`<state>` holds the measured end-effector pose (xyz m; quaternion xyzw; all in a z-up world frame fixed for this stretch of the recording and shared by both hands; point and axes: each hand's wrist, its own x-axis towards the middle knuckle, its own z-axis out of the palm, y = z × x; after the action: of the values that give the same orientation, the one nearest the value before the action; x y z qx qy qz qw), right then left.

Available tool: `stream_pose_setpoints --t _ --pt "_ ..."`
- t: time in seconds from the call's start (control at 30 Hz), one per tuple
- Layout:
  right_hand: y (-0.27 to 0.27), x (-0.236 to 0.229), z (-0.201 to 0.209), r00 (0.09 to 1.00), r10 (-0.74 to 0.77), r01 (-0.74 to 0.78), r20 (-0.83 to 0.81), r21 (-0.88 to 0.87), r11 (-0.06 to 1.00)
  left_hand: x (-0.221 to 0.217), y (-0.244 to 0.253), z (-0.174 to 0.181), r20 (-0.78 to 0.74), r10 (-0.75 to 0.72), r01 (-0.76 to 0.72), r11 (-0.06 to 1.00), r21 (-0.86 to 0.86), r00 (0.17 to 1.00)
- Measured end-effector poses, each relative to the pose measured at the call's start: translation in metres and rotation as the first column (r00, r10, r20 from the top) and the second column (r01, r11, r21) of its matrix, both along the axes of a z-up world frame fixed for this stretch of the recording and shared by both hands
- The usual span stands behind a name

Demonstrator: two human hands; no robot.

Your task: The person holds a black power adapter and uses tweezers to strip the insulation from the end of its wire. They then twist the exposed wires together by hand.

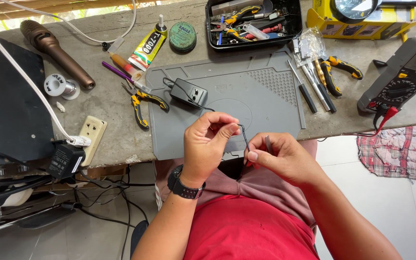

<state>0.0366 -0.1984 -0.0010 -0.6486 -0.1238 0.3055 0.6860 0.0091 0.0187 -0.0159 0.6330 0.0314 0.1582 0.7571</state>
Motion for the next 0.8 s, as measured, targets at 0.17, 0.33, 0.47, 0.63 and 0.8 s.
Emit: stream_pose_setpoints --t 0.17,0.33,0.47,0.63,0.8 --pt "0.009 -0.001 0.019 0.999 -0.044 0.045 -0.031 0.009 0.999 -0.005 -0.007 0.001 -0.022 0.054 -0.053 0.997 0.051 0.998" --pt "0.005 0.000 0.010 0.998 -0.058 0.058 -0.031 -0.003 0.998 -0.023 -0.008 0.029 0.114 0.240 -0.263 0.920 0.291 0.964" --pt "0.009 0.003 0.019 0.999 -0.025 0.027 0.023 -0.071 0.997 -0.038 -0.019 0.033 -0.082 0.175 -0.153 0.961 0.231 0.981" --pt "0.001 0.008 -0.019 0.995 0.009 0.007 0.103 -0.149 0.989 -0.038 -0.019 0.027 -0.126 0.049 -0.030 0.989 0.145 0.991" --pt "0.005 0.022 0.029 0.966 -0.002 0.057 0.260 -0.204 0.977 -0.035 -0.018 0.024 -0.236 0.008 0.004 0.999 0.047 0.972"
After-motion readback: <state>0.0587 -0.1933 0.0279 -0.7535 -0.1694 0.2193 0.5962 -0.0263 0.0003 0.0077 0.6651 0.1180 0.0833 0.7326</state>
